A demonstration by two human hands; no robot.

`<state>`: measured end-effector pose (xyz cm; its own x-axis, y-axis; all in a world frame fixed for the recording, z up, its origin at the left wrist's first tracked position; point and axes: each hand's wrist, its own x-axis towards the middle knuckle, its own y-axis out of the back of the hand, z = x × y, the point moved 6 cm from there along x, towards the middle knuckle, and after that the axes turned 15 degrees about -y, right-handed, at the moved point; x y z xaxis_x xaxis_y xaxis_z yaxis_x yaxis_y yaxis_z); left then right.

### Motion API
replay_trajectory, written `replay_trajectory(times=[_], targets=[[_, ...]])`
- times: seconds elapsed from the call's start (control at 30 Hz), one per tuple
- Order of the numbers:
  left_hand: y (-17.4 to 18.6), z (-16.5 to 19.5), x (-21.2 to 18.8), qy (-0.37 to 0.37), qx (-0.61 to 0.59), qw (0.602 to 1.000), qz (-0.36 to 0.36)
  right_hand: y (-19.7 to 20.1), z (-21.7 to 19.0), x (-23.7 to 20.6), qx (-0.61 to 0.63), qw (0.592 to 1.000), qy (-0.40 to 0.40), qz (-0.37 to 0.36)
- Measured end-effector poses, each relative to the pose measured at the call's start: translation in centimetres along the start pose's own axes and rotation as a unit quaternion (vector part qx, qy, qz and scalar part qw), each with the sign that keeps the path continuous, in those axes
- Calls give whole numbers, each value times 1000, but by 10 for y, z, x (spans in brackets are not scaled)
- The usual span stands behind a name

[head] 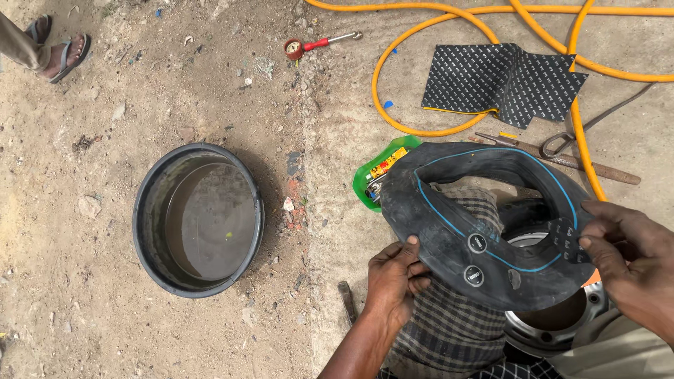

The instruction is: The person cuts a patch from a rubber sheet with scissors, sands the surface of a black tube with a sanding block, applies adhesive from a tube to the tube surface, and presses the patch onto the tube to repair a puncture.

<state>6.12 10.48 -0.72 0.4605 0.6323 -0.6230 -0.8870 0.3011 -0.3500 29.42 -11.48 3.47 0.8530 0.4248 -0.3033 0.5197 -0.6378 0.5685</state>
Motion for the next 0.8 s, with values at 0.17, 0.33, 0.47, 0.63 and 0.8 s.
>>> replay_trajectory(times=[0.17, 0.33, 0.47, 0.63, 0.8], targets=[[-6, 3, -6, 13, -63, 998, -13, -38, -21, -4, 157, 975, -56, -145], [-4, -2, -16, 78, -87, 993, 23, -90, -34, -1, 162, 946, -189, -208], [-3, 0, -14, 29, -77, 997, -3, -106, -38, -1, 132, 935, -258, -206], [0, -9, -11, 11, -78, 997, -17, -111, -46, -5, 83, 941, -253, -209], [2, -14, -11, 6, -84, 996, -19, -117, -52, -6, 81, 939, -263, -205]])
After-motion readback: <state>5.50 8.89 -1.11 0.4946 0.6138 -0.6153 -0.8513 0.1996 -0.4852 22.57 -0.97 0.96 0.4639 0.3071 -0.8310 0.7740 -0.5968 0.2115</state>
